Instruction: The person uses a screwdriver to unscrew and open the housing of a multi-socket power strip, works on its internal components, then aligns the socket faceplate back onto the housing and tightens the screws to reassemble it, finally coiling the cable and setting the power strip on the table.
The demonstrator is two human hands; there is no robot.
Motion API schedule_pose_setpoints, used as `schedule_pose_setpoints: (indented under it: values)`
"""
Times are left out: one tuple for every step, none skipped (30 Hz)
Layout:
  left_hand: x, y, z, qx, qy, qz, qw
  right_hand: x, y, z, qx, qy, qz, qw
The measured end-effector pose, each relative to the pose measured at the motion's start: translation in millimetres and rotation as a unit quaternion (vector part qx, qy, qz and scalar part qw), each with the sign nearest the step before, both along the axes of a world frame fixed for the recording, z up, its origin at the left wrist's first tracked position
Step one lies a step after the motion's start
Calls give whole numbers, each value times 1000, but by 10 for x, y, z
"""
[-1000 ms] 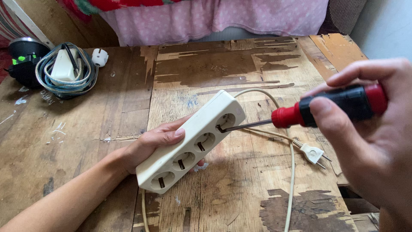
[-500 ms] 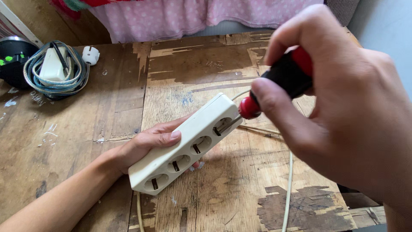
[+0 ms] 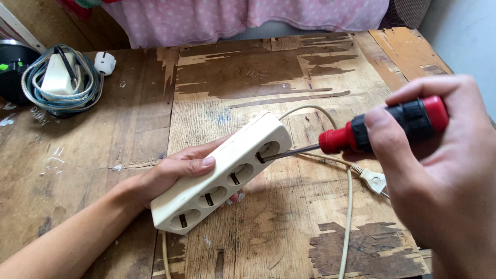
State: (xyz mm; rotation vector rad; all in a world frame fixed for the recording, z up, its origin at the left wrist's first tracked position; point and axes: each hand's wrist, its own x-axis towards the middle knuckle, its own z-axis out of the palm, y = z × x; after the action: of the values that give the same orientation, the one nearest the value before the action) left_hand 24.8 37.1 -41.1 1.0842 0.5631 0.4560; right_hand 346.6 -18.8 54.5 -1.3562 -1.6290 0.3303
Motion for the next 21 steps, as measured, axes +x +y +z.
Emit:
schedule_pose_setpoints:
  values:
    - [1,3,1,3,7,4,1000,32,-39,-76,-2,28,-1,1000]
    - [1,1,2,5,15,8,1000,46,-84,-131,-6,56,-1,998]
    - [-1,-3,1,6,23,12,1000,35,-130,-171,7,63,-1,998]
    - [-4,-2,4,10,31,17,999,-1,-175,-195,20,70,-1,997]
    - [-8,-4,2,14,39,22,999,-49,-229,-198,33,76,-2,997]
    - [-12,-7,-1,17,45,27,998,-105,-284,-182,47,73,4,996]
    - [-18,-6,-3,12,42,29,999,-171,-338,-164,61,71,11,996]
    - [-26,-7,-5,6,39,31,999,-220,-384,-130,63,71,11,995]
    - [-29,-11,-12,-1,35,32,999,-258,-422,-99,66,71,11,995]
    - [-30,-8,-17,5,40,31,999,-274,-458,-65,58,73,2,996]
    - [-30,-1,-20,13,44,29,999,-258,-459,-38,53,63,-4,997]
    - [-31,2,-19,20,49,29,998,-240,-471,-28,48,53,-10,997]
    - [-36,1,-18,16,46,30,998,-190,-445,-29,46,34,-12,998]
    - [-39,0,-12,11,43,30,999,-153,-436,-54,50,35,-3,998]
    - [-40,0,-6,7,39,30,999,-103,-422,-88,53,35,5,998]
    - [-37,0,1,9,41,29,999,-72,-407,-146,61,54,23,996]
    - [-33,-4,6,10,42,29,999,-41,-400,-207,70,61,32,995]
    - [-30,-9,12,10,44,28,999,-15,-397,-269,78,68,40,994]
    - [-25,-13,17,10,44,24,999,3,-400,-329,87,62,40,993]
    - [-20,-10,22,11,45,19,999,26,-413,-375,93,62,41,993]
    - [-14,-11,23,12,45,14,999,42,-425,-415,99,63,41,992]
